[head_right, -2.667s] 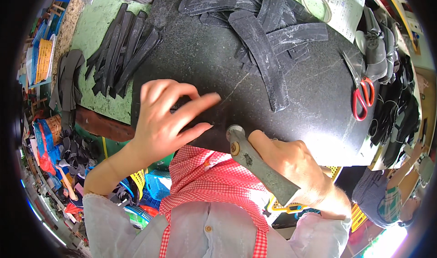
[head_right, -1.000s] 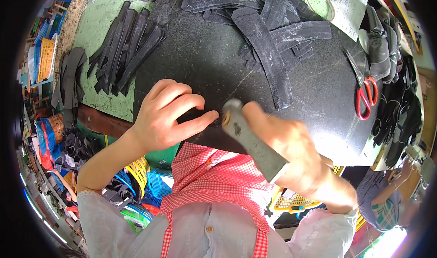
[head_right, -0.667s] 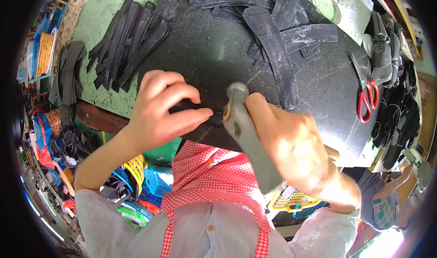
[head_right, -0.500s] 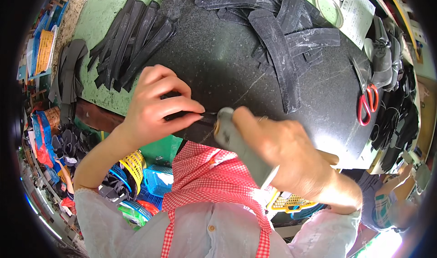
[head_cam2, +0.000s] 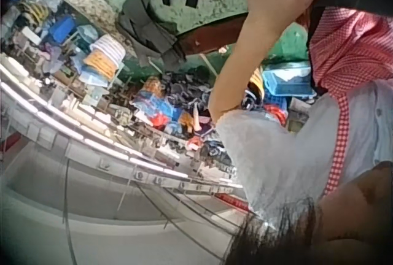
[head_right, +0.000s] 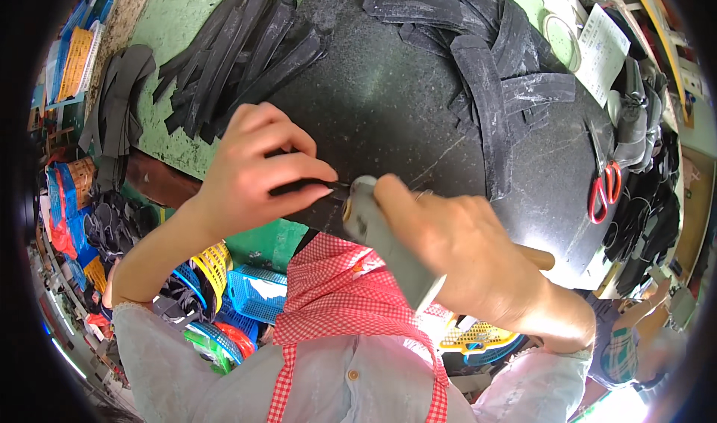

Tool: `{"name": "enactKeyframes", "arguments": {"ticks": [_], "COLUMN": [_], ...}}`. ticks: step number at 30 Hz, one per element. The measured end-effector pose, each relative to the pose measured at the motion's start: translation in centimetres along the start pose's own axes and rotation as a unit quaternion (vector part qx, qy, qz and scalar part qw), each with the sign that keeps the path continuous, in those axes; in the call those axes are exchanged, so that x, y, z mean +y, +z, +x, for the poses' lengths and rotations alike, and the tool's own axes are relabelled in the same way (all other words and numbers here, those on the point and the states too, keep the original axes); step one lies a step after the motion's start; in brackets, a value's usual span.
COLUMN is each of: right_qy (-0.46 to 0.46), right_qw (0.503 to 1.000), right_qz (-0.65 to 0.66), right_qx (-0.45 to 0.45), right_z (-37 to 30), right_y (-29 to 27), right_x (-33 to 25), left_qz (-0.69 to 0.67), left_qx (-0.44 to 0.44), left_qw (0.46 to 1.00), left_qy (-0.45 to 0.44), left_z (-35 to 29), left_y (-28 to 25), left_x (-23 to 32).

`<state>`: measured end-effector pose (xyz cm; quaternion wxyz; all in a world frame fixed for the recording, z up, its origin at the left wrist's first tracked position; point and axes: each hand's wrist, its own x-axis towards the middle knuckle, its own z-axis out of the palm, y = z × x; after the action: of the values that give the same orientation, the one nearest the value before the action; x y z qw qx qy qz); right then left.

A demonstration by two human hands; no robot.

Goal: Flattening the edges of leather strips using a hammer on a workbench.

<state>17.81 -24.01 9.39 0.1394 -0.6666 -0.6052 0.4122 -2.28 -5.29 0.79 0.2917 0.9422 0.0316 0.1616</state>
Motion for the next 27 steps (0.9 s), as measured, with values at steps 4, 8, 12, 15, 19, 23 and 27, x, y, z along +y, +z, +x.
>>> {"name": "enactKeyframes", "arguments": {"ticks": [4, 8, 12, 15, 19, 23, 27], "right_qy": [-0.049, -0.035, -0.063, -0.047, -0.051, -0.043, -0.057], "right_qw": [0.995, 0.999, 0.997, 0.998, 0.997, 0.998, 0.998], "right_qz": [-0.058, -0.032, -0.033, -0.039, -0.05, -0.019, -0.032], "right_qx": [0.063, -0.024, 0.021, -0.035, 0.009, -0.043, -0.02], "right_z": [0.6, 1.9, 2.2, 3.1, 4.0, 4.9, 5.4], "right_y": [0.6, -0.1, 0.4, 0.2, 0.2, 0.2, 0.7], "right_x": [-0.1, -0.9, -1.4, -2.2, -2.8, -3.3, -3.4], "left_qz": [0.097, 0.01, 0.079, 0.017, 0.085, 0.023, 0.097], "left_qx": [0.06, 0.011, 0.056, 0.022, 0.054, 0.03, 0.077], "left_qw": [0.99, 1.0, 0.992, 1.0, 0.993, 0.999, 0.989], "left_qy": [0.084, 0.007, 0.079, 0.006, 0.064, 0.011, 0.084], "left_z": [-0.8, -1.0, -1.9, -1.7, -2.8, -3.0, -3.9], "left_y": [-0.1, -1.5, -1.5, -2.4, -3.0, -3.7, -3.1], "left_x": [0.4, -1.5, -0.9, -2.2, -2.1, -3.2, -3.2]}}
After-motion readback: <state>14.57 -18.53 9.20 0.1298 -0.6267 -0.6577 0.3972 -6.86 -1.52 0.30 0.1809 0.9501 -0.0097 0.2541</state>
